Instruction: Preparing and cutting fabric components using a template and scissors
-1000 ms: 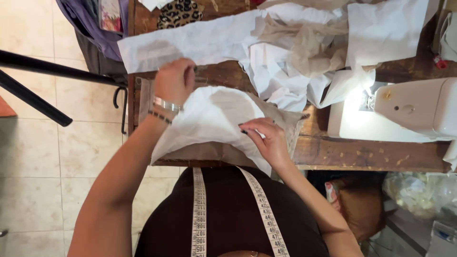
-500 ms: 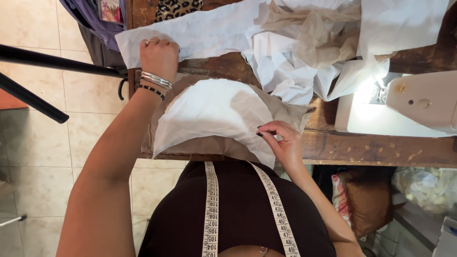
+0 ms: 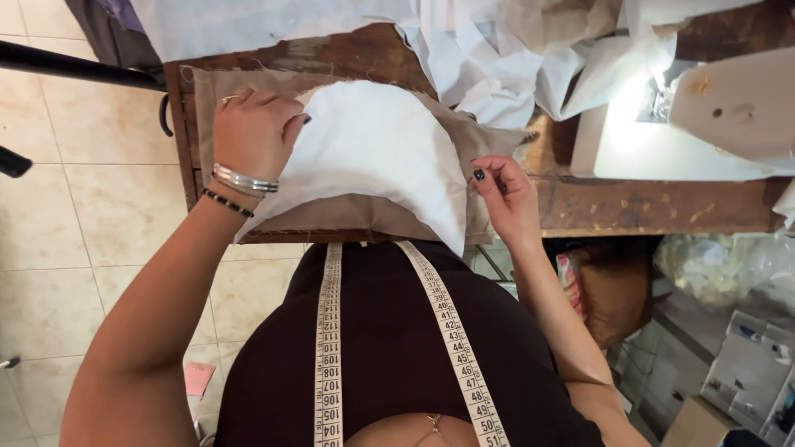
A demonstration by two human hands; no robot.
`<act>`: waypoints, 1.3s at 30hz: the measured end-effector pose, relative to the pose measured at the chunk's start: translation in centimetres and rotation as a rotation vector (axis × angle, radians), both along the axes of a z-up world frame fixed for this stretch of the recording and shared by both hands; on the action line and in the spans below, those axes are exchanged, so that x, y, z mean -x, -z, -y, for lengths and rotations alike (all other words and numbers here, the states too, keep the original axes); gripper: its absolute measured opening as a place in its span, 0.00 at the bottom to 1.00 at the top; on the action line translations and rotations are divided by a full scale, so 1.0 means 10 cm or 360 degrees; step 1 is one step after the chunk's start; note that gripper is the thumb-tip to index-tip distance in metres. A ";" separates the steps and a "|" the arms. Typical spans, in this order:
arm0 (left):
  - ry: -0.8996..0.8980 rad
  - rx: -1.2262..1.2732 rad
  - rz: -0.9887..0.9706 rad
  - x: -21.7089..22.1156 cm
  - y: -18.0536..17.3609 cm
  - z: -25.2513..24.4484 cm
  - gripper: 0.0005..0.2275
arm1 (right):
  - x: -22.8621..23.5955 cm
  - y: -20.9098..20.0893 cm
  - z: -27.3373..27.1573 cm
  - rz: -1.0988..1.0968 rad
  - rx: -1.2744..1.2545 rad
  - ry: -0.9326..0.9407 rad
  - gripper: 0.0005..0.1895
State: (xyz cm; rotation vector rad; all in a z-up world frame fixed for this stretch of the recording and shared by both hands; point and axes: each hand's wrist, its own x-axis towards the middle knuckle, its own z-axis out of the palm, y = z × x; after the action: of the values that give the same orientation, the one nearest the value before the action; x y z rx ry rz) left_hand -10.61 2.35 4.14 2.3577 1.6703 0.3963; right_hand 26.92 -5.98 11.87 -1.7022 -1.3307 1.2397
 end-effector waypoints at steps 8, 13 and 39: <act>0.0001 -0.0090 0.0940 -0.07 -0.63 -0.30 0.08 | -0.20 0.39 0.22 0.0374 0.0338 -0.0160 0.16; 0.0050 -0.0124 0.0770 -0.08 -0.49 -0.27 0.06 | -0.24 0.52 0.35 0.0141 0.0110 -0.0057 0.12; -0.0007 -0.0063 -0.0107 0.01 -0.09 1.25 0.28 | -0.18 0.59 0.88 -0.0043 0.0841 0.0083 0.10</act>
State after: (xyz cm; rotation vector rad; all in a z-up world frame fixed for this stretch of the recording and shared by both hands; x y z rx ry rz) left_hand -10.66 -10.18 5.00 2.4220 1.7125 0.3580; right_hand 28.69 -14.75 5.96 -2.0444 -0.9844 1.6807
